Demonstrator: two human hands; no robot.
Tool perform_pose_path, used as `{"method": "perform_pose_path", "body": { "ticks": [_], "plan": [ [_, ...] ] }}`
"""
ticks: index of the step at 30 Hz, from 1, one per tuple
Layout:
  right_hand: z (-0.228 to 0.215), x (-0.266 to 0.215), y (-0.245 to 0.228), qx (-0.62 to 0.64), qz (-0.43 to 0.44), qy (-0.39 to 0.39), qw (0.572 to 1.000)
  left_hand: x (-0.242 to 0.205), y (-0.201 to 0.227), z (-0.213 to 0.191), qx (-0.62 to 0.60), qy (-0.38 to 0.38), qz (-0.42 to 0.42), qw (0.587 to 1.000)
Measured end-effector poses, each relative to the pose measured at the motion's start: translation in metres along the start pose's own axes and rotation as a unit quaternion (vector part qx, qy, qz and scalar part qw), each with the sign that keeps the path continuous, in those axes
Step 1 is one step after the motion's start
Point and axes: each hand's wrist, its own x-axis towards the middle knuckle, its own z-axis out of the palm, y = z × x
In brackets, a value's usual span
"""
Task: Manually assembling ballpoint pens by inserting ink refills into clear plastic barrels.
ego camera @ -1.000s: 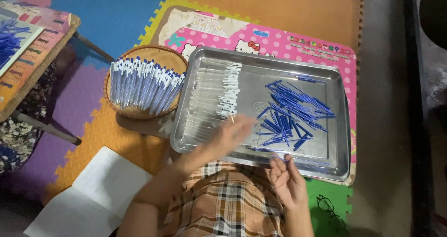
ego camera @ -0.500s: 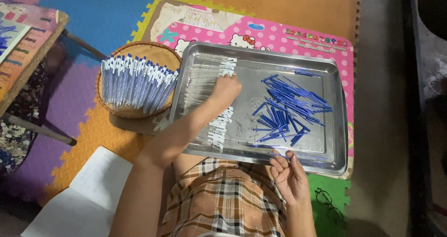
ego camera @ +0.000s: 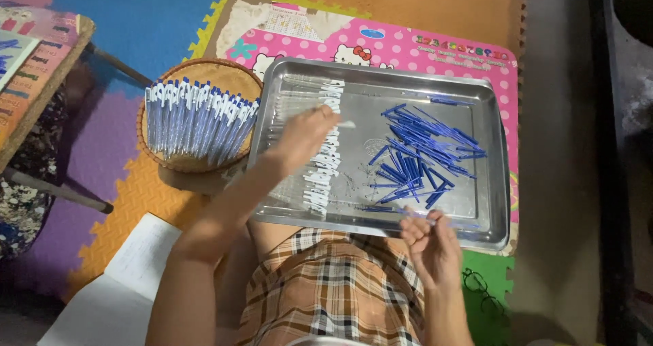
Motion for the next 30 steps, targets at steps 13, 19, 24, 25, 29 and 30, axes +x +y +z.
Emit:
{"method": "perform_pose_path", "body": {
  "ticks": [13, 19, 24, 25, 29, 30],
  "plan": [
    [0.000, 0.013, -0.009, -0.177, -0.159, -0.063, 0.969, -0.061, 0.094, -0.020, -0.015, 0.275, 0.271, 0.922],
    [0.004, 0.005, -0.012, -0.287, -0.169, -0.063, 0.941, -0.081, 0.093, -0.013, -0.038, 0.170, 0.246, 0.953],
    [0.050, 0.002, -0.031, -0.440, -0.085, -0.127, 0.885, -0.114, 0.080, 0.035, -0.492, -0.154, 0.073, 0.854],
    [0.043, 0.005, -0.026, -0.440, -0.086, -0.124, 0.885, -0.120, 0.079, 0.048, -0.492, -0.156, 0.075, 0.853],
    [0.041, 0.015, 0.016, -0.501, -0.089, -0.127, 0.852, -0.135, 0.074, 0.097, -0.645, -0.142, -0.032, 0.750],
    [0.045, 0.021, 0.031, -0.526, -0.136, -0.081, 0.836, -0.133, 0.072, 0.108, -0.663, -0.102, -0.047, 0.740]
  ]
}}
